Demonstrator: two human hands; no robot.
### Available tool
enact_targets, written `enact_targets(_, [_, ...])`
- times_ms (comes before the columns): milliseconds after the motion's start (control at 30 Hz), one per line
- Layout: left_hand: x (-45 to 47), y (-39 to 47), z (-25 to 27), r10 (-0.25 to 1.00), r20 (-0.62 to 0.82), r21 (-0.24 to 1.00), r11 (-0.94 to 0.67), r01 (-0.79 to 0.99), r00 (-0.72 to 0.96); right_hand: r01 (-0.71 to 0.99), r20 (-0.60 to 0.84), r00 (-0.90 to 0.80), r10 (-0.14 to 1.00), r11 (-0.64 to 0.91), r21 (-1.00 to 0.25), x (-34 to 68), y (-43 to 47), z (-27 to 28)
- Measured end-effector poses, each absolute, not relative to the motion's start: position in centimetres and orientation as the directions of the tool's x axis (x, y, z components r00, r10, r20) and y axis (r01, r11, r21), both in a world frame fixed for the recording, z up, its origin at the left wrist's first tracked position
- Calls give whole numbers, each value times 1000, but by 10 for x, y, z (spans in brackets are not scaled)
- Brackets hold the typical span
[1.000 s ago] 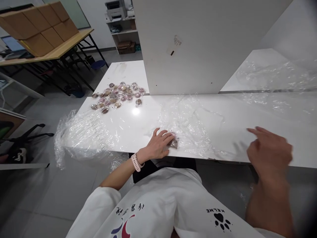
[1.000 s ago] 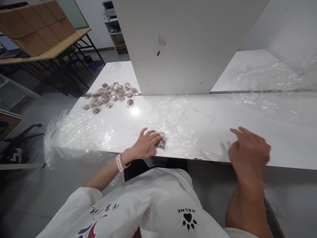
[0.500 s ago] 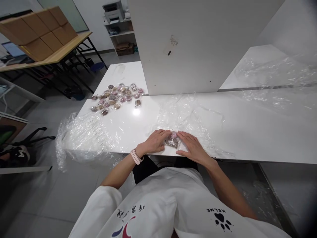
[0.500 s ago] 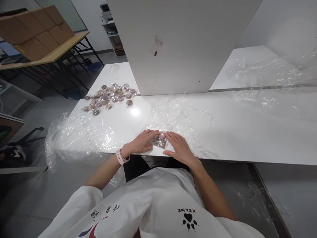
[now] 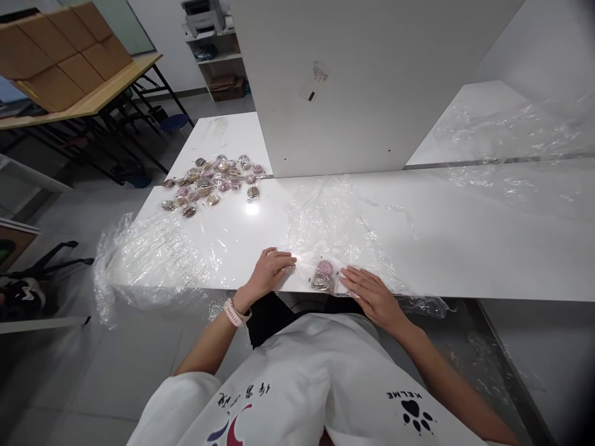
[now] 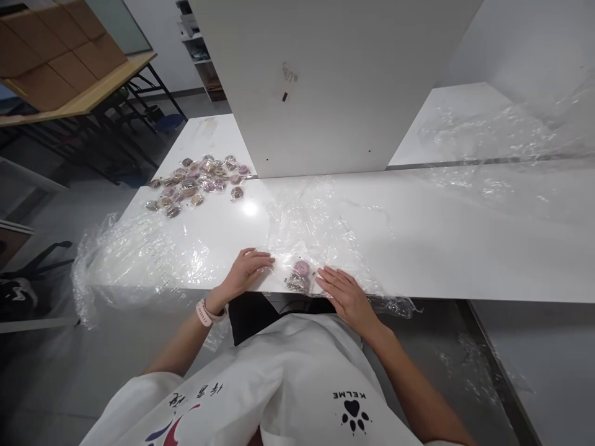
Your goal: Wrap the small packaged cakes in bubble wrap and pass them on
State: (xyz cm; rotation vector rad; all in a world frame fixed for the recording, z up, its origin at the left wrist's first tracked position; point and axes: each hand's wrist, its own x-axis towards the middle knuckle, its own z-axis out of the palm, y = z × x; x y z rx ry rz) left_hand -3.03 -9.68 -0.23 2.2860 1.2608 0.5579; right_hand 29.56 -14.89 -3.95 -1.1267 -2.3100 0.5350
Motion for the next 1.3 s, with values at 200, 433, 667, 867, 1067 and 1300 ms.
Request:
enact_targets(200, [-23, -57, 19, 906, -166, 825, -88, 558, 389, 566, 26, -141, 990, 102, -818, 297, -114, -22])
enact_targets(433, [2, -5, 10, 977, -144, 502, -67, 862, 159, 852, 40, 83, 996, -50, -521, 291, -54, -14])
enact_targets(667, [21, -54, 9, 816, 199, 340, -577, 743, 543, 806, 307, -366, 879, 464, -367, 282, -73, -8])
enact_targets(867, [36, -63, -16, 855, 103, 463, -494, 736, 509, 700, 176, -439, 881, 458, -547, 279, -67, -25])
enact_targets(1067, [31, -44, 3, 952, 32, 627, -256, 736, 304, 668, 94, -301, 949, 281, -689, 285, -50, -5])
enact_targets(1300, [50, -14, 9, 985, 124, 320, -150, 935, 116, 722, -159, -157, 975, 3, -692, 263, -4, -3])
